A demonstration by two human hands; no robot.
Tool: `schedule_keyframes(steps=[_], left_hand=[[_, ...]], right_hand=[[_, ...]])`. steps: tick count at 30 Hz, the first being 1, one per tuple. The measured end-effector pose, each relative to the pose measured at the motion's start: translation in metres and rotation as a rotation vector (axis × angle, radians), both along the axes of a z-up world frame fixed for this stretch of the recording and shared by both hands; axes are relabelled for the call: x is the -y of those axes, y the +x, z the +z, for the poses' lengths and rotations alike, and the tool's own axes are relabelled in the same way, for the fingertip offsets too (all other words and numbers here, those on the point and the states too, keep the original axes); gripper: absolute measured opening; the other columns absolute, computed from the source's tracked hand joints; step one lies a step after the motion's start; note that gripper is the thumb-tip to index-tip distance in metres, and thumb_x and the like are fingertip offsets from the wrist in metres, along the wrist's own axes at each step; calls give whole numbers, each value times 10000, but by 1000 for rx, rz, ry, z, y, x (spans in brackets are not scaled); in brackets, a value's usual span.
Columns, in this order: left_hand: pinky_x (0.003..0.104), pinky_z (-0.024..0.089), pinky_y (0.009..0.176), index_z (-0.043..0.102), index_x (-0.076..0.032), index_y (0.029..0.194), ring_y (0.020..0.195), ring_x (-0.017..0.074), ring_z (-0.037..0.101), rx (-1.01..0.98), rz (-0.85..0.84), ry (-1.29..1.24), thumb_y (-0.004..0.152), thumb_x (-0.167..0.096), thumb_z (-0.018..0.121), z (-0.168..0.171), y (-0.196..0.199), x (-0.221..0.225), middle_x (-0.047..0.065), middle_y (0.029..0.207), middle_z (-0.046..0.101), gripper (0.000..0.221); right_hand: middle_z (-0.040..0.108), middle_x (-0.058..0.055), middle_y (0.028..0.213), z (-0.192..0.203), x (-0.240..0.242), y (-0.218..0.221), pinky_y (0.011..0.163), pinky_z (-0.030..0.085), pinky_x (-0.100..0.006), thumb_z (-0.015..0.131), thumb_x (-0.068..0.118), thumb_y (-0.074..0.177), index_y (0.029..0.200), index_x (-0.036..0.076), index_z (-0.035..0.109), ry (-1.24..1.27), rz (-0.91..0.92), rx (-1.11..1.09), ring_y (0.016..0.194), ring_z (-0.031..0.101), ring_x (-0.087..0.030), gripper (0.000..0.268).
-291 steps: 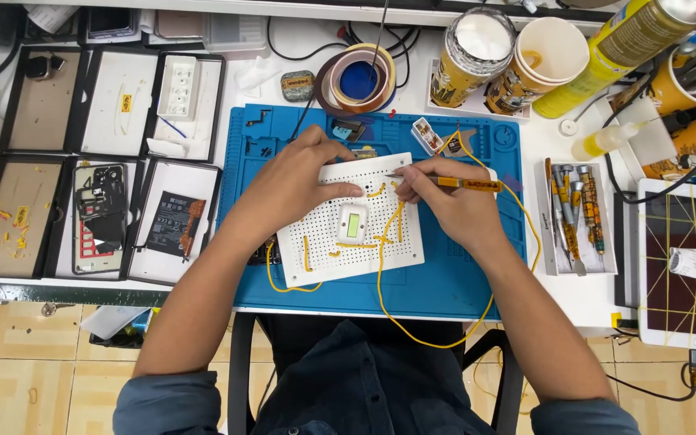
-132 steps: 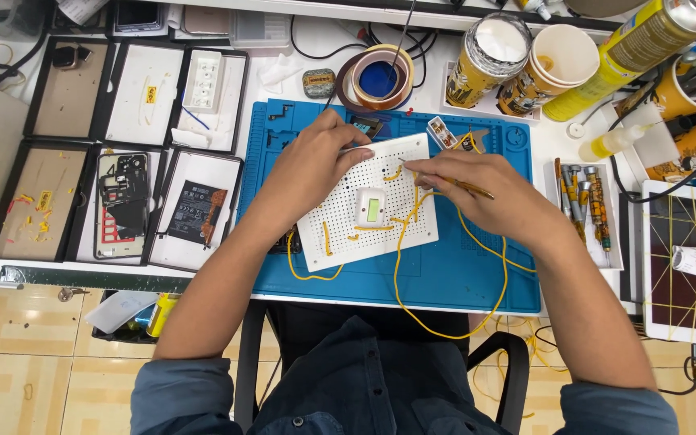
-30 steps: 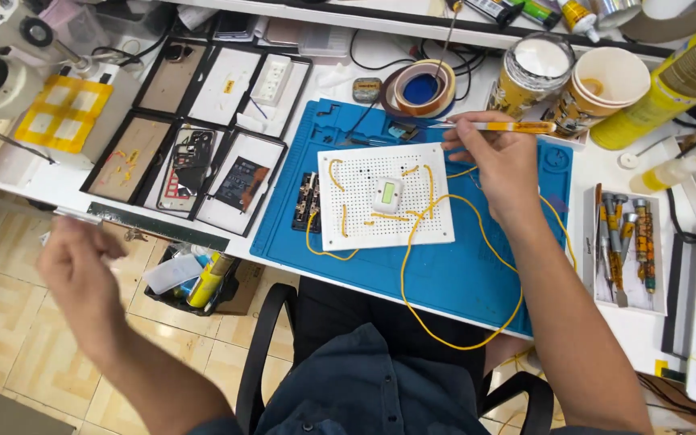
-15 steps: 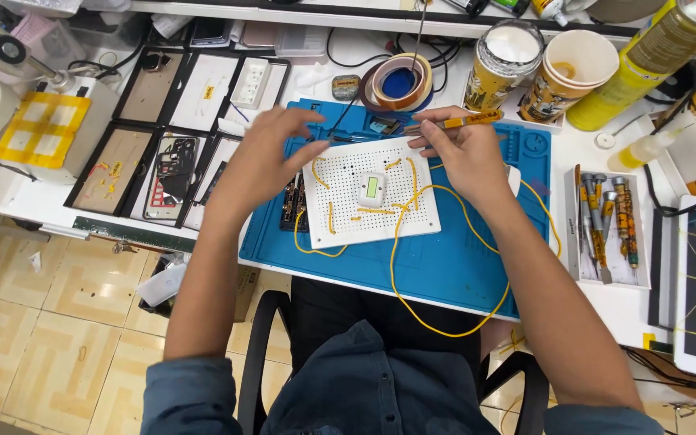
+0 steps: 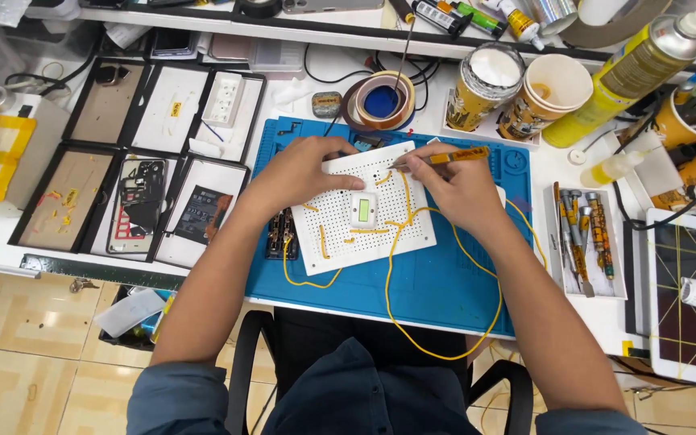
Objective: Soldering electronic components onto a white prototyping board on a repair bench.
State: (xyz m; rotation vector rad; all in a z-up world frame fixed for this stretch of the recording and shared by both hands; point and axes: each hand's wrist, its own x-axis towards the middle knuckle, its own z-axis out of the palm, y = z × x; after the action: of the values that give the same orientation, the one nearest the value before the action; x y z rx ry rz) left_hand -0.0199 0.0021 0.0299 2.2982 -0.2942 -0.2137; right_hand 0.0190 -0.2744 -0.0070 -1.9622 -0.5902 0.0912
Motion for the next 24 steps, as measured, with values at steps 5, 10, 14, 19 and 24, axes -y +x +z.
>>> schedule_keyframes(steps=[5, 10, 14, 19, 24], left_hand=[[572, 648, 803, 786, -50, 1364, 1009, 441, 817, 42, 6, -5, 905, -336, 943, 4, -1, -1, 242, 1048, 831, 563], [572, 658, 819, 780, -41, 1376, 1021, 453, 819, 57, -16, 9, 908, -341, 936, 7, -8, 2, 261, 1071, 828, 577], [570, 661, 822, 780, -48, 1374, 1030, 447, 820, 81, -21, 26, 911, -346, 938, 6, -7, 1, 261, 1077, 828, 573], [583, 661, 830, 772, -42, 1385, 1042, 455, 817, 96, -25, 32, 915, -341, 937, 3, -5, 1, 272, 1088, 825, 581], [584, 661, 834, 773, -23, 1376, 1045, 460, 817, 97, -21, 36, 917, -319, 932, 5, -5, 3, 293, 1101, 822, 569]], right_hand=[[827, -192, 1084, 5, 4, -5, 902, 679, -392, 689, 115, 1160, 1230, 34, 814, 17, -13, 52, 1043, 822, -313, 164], [828, -186, 1085, -3, 6, -5, 894, 674, -387, 710, 109, 1152, 1238, 57, 827, 20, -36, 64, 1014, 816, -301, 154], [830, -190, 1091, -6, 9, -3, 904, 667, -393, 701, 117, 1156, 1235, 57, 828, 30, -28, 63, 1019, 810, -298, 161], [826, -204, 1093, -3, 7, -5, 910, 666, -406, 695, 102, 1155, 1235, 44, 824, 38, -25, 70, 1029, 809, -312, 162], [828, -223, 1096, 4, 5, -10, 911, 669, -412, 701, 92, 1148, 1223, 27, 826, 12, -31, 94, 1045, 818, -349, 160]])
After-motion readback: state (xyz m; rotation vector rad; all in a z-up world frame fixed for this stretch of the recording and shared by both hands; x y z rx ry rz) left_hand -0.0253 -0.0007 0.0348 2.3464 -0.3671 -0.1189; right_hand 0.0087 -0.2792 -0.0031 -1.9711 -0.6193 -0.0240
